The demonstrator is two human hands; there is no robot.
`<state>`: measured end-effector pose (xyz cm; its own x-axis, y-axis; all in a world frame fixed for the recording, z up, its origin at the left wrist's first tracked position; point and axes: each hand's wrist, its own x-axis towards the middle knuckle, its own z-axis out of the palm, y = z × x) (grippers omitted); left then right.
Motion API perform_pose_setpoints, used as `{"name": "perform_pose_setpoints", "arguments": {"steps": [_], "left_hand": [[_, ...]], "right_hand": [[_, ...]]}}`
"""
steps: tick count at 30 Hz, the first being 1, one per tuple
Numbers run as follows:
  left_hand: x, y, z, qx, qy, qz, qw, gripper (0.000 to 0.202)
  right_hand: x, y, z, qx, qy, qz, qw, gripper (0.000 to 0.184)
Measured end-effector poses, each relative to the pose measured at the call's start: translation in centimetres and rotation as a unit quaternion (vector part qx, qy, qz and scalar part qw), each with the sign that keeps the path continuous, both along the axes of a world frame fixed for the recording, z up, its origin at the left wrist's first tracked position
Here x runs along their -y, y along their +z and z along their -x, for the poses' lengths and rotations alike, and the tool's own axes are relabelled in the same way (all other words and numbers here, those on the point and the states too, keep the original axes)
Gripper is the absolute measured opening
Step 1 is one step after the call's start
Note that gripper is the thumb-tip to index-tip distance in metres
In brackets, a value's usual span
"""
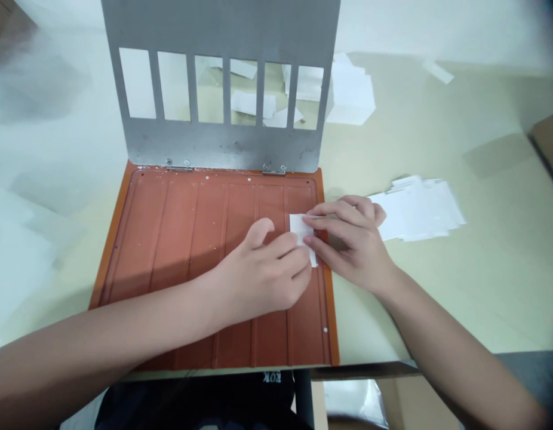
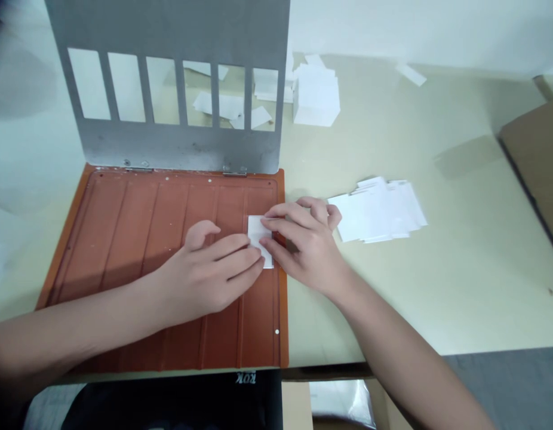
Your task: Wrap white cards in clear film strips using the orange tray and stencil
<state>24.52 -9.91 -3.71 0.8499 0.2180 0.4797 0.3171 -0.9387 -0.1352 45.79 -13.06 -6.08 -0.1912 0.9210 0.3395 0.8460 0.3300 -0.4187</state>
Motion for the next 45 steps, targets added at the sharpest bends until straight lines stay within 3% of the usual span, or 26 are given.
{"name": "perform_pose_setpoints", "arguments": {"steps": [4, 9, 14, 18, 26, 34, 45], "left_hand": [[1.4, 0.5, 0.2, -0.066, 0.024, -0.037, 0.997, 0.014], [2.9, 1.1, 0.1, -0.091, 0.074, -0.021, 0.993, 0.024], [3.0, 1.1, 0.0, -0.103, 0.073, 0.006, 0.992, 0.033], [2.9, 1.2, 0.1, -0.106, 0.063, 0.016, 0.992, 0.027], [3.1, 1.2, 0.2, -0.112, 0.047, 0.039, 0.992, 0.027], [3.1, 1.2, 0.0, -0.122, 0.044, 0.058, 0.99, 0.037], [3.7, 0.8, 0.2, -0.109, 0.057, 0.064, 0.99, 0.043]], "right_hand": [[0.0, 0.0, 0.0, 0.005, 0.003, -0.006, 1.0, 0.012], [0.0, 0.1, -0.1, 0.004, 0.008, -0.036, 0.999, 0.008], [0.1, 0.3, 0.0, 0.004, 0.001, -0.05, 0.999, 0.001], [0.1, 0.3, 0.2, 0.011, -0.013, -0.067, 0.998, 0.01], [0.2, 0.8, 0.1, -0.003, 0.02, -0.066, 0.998, 0.013], [0.3, 0.7, -0.4, -0.04, 0.11, -0.056, 0.992, 0.018], [0.4, 0.7, -0.8, -0.02, 0.125, -0.037, 0.991, 0.021]]}}
